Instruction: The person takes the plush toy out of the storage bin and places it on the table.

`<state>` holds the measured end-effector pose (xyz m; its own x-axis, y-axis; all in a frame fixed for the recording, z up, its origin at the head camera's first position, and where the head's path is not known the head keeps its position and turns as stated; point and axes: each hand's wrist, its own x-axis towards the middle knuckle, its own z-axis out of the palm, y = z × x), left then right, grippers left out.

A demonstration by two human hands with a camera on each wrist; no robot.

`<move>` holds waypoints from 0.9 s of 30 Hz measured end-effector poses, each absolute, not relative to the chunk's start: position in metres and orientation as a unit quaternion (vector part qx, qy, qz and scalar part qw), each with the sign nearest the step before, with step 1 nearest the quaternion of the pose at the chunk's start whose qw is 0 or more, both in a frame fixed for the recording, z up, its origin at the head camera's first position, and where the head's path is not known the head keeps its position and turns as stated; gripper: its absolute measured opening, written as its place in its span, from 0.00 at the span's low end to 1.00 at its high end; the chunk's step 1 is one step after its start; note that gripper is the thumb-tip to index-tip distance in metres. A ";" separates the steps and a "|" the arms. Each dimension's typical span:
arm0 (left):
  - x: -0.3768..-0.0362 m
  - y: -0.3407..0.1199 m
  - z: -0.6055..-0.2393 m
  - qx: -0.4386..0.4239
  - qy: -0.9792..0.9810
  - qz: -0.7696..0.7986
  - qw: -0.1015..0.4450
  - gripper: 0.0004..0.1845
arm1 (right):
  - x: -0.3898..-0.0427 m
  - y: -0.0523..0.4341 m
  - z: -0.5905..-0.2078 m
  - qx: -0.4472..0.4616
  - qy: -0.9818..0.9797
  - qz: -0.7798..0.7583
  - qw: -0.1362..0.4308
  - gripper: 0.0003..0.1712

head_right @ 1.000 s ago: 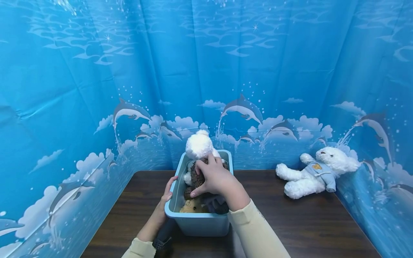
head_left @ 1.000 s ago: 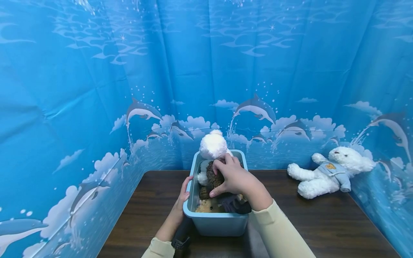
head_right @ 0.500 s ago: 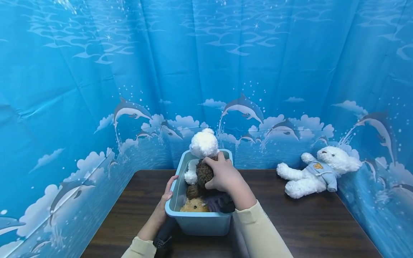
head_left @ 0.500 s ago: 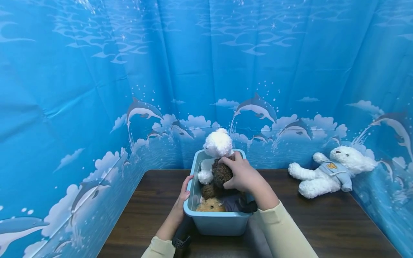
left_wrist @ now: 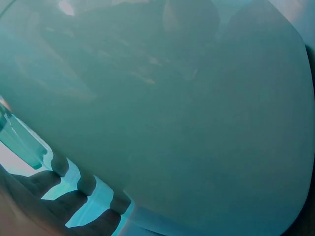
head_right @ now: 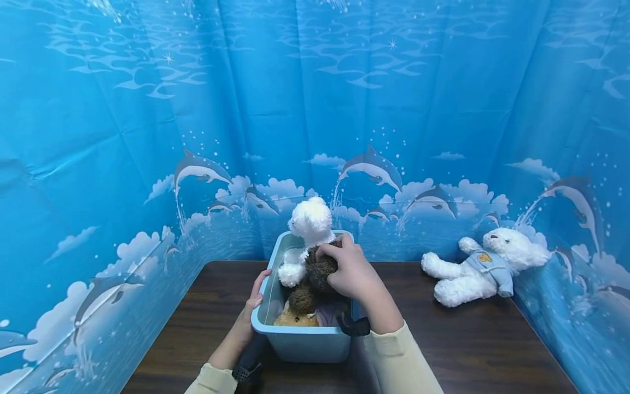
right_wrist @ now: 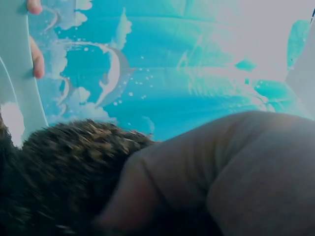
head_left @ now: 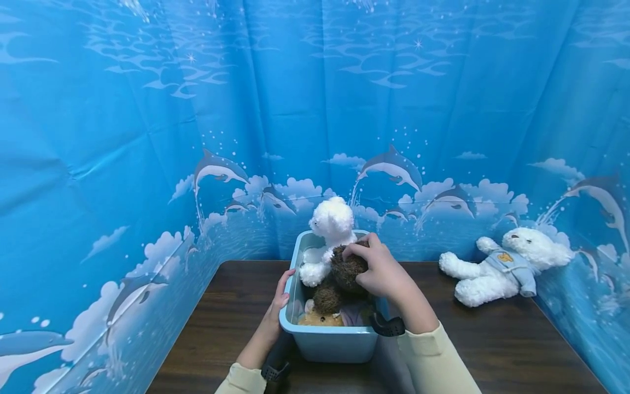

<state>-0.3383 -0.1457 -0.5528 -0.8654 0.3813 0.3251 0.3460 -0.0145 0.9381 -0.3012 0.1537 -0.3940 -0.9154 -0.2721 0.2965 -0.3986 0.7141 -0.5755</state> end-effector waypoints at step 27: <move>-0.339 -0.146 -0.554 0.253 0.707 0.660 0.014 0.37 | -0.291 0.155 -0.388 0.087 -0.931 0.303 0.182 0.30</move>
